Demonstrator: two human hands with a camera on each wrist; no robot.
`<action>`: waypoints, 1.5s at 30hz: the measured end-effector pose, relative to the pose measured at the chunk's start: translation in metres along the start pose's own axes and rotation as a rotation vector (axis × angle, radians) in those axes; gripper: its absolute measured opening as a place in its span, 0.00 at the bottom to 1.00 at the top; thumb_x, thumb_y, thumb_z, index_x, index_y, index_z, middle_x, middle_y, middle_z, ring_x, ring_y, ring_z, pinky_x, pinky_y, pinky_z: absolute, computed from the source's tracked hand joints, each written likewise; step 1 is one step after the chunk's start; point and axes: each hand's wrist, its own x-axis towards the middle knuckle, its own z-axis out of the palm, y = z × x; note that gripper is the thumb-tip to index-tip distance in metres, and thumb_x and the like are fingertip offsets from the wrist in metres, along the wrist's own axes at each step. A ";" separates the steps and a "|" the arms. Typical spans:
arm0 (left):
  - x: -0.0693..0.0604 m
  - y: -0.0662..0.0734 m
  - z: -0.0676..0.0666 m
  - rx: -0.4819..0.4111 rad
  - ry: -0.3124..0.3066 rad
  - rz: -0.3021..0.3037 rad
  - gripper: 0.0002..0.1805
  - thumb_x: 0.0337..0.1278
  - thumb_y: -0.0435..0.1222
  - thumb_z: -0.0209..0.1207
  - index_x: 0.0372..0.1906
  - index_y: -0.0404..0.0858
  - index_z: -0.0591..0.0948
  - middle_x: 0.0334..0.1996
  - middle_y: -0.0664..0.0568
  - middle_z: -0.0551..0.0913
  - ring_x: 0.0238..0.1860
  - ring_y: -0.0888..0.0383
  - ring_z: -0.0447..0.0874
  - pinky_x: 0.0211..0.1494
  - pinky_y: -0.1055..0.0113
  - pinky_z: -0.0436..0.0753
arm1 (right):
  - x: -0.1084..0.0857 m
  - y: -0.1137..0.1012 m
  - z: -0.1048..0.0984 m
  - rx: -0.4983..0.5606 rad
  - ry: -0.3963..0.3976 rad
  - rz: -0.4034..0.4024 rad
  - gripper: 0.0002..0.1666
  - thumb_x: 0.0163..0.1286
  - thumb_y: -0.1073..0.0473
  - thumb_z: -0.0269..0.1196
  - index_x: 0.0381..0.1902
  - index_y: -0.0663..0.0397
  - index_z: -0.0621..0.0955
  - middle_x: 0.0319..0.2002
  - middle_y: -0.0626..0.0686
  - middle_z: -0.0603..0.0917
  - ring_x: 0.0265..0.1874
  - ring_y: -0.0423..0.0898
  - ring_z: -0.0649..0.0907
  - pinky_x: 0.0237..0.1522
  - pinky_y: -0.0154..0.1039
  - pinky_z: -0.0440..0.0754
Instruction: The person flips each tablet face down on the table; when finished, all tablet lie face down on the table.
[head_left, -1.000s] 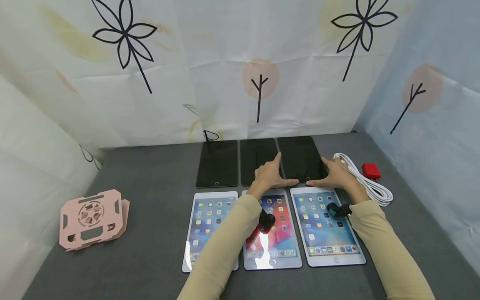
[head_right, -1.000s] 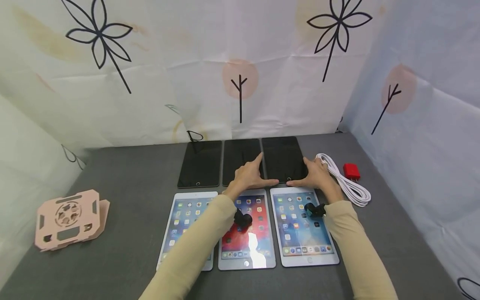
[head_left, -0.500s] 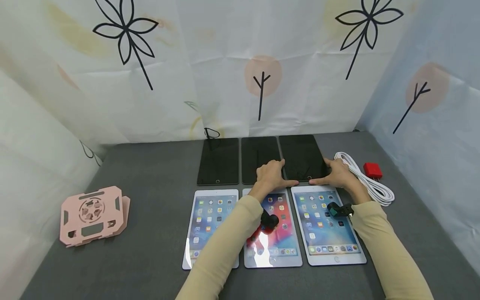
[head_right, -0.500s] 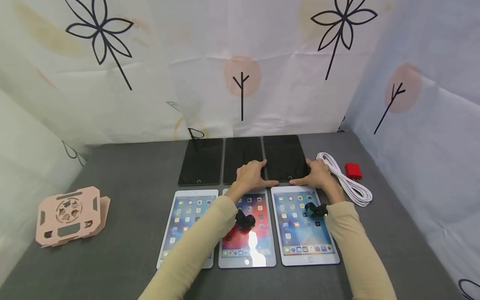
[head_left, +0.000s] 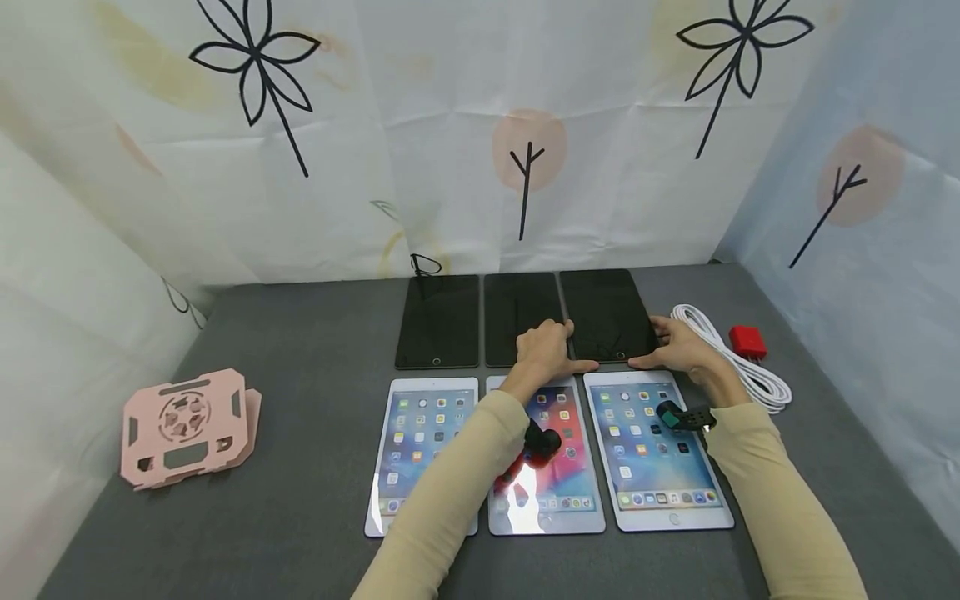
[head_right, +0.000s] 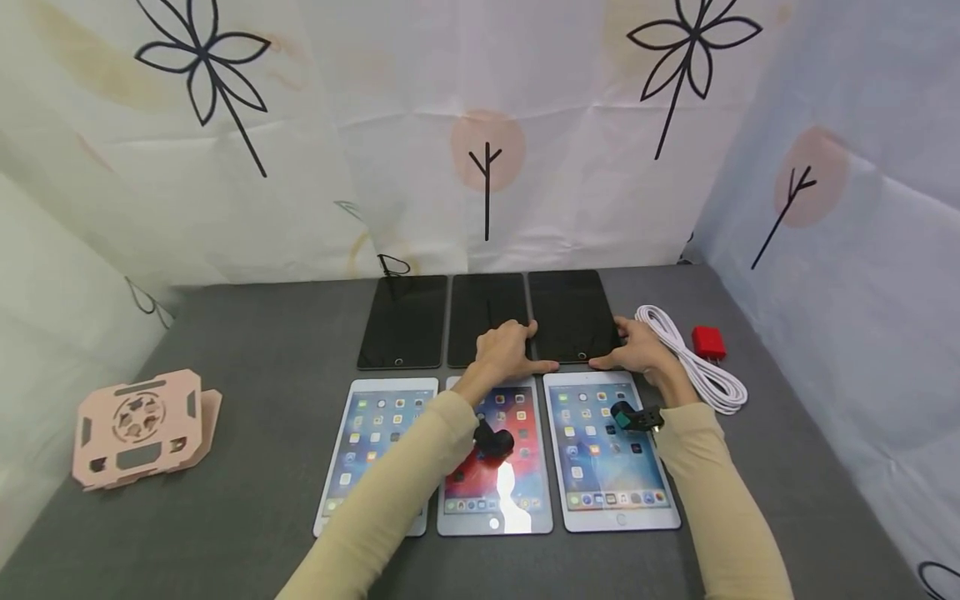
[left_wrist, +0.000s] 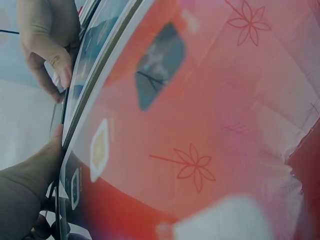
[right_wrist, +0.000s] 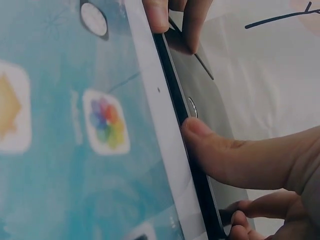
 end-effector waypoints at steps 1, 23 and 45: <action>0.000 0.001 0.000 0.001 0.001 0.002 0.47 0.52 0.71 0.63 0.75 0.55 0.71 0.57 0.55 0.83 0.40 0.57 0.82 0.39 0.66 0.79 | -0.001 0.000 0.000 0.015 0.004 0.001 0.62 0.61 0.62 0.74 0.78 0.76 0.48 0.71 0.78 0.60 0.66 0.70 0.63 0.73 0.68 0.62; 0.005 0.004 -0.004 -0.106 -0.024 -0.052 0.45 0.46 0.68 0.70 0.69 0.51 0.78 0.59 0.51 0.86 0.37 0.59 0.81 0.29 0.71 0.74 | -0.009 0.005 -0.001 0.152 0.007 -0.061 0.61 0.63 0.64 0.72 0.82 0.65 0.46 0.73 0.76 0.62 0.66 0.68 0.71 0.72 0.68 0.65; -0.003 0.019 -0.007 -0.512 -0.140 -0.105 0.44 0.61 0.50 0.69 0.77 0.39 0.66 0.59 0.42 0.85 0.53 0.49 0.86 0.58 0.56 0.84 | -0.023 -0.007 -0.010 0.087 0.072 -0.209 0.63 0.66 0.63 0.71 0.83 0.62 0.41 0.70 0.73 0.65 0.65 0.73 0.76 0.63 0.59 0.78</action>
